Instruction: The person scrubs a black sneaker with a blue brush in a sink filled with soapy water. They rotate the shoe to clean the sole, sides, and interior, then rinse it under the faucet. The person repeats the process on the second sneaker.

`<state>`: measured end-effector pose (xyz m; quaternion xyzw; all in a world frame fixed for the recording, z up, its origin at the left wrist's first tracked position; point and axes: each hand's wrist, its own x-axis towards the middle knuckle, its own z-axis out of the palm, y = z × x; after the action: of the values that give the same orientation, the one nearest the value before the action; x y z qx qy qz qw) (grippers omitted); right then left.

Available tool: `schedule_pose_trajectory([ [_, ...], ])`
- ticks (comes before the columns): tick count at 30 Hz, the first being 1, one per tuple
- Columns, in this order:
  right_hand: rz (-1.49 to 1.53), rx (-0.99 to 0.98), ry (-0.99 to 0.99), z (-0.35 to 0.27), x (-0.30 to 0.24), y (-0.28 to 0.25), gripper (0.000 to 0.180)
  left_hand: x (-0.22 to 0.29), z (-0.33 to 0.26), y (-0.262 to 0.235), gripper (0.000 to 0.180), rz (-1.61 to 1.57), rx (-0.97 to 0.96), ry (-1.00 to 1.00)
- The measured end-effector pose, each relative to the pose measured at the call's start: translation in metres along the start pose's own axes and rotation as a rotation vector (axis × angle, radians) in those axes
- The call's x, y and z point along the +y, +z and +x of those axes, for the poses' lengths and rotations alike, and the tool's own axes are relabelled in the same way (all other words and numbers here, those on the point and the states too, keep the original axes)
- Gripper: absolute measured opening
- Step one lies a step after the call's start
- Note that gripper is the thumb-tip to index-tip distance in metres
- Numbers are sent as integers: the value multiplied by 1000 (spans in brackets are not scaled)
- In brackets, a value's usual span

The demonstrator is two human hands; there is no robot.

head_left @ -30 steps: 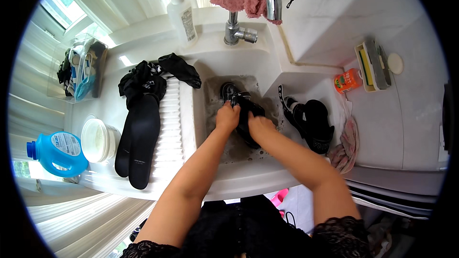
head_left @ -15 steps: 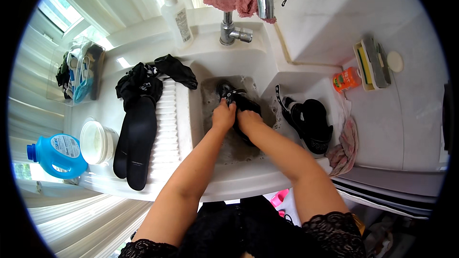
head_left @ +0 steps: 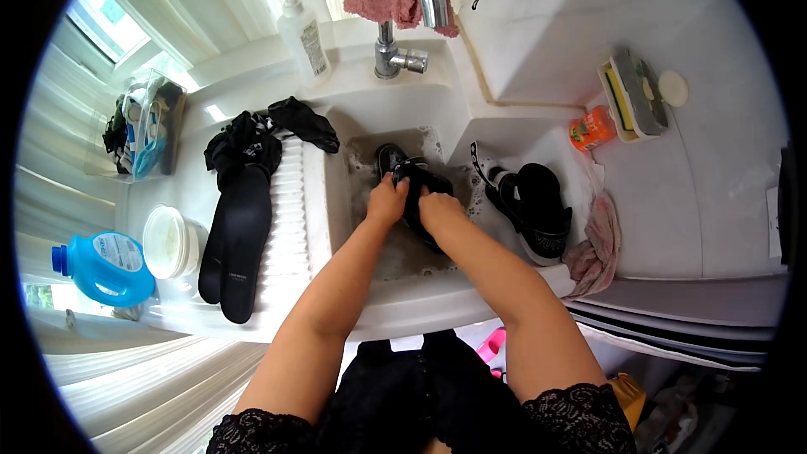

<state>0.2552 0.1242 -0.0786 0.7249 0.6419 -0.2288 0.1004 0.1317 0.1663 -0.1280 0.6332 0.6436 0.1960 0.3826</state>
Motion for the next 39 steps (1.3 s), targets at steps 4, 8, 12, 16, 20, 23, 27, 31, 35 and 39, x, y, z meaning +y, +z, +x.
schedule_pose_trajectory([
  [4,-316,-287,-224,-51,11,-46,38,-18,12,3,64,19,-29,-5],
  [8,-115,-103,-223,-124,49,-108,34,5,2,-37,61,190,-139,28],
  [12,-18,-42,-183,-159,86,-108,35,43,-33,-54,41,326,226,209],
  [16,41,20,-179,-164,106,-93,40,71,-79,-35,40,560,-163,552],
  [20,100,33,-197,-141,114,-78,44,85,-106,1,39,814,-207,454],
  [23,132,46,-195,-123,119,-68,44,75,-116,13,38,789,-172,358],
  [27,92,-9,-165,-104,122,-60,42,68,-107,-4,41,431,-49,-5],
  [31,-90,-118,-9,-49,97,-1,38,19,-96,-14,43,-279,83,-299],
  [35,291,-1,-162,-67,82,-4,38,25,-109,-38,43,-1123,-151,-617],
  [39,392,111,-249,-159,50,-47,40,9,-102,-41,43,-1369,-163,-678],
])
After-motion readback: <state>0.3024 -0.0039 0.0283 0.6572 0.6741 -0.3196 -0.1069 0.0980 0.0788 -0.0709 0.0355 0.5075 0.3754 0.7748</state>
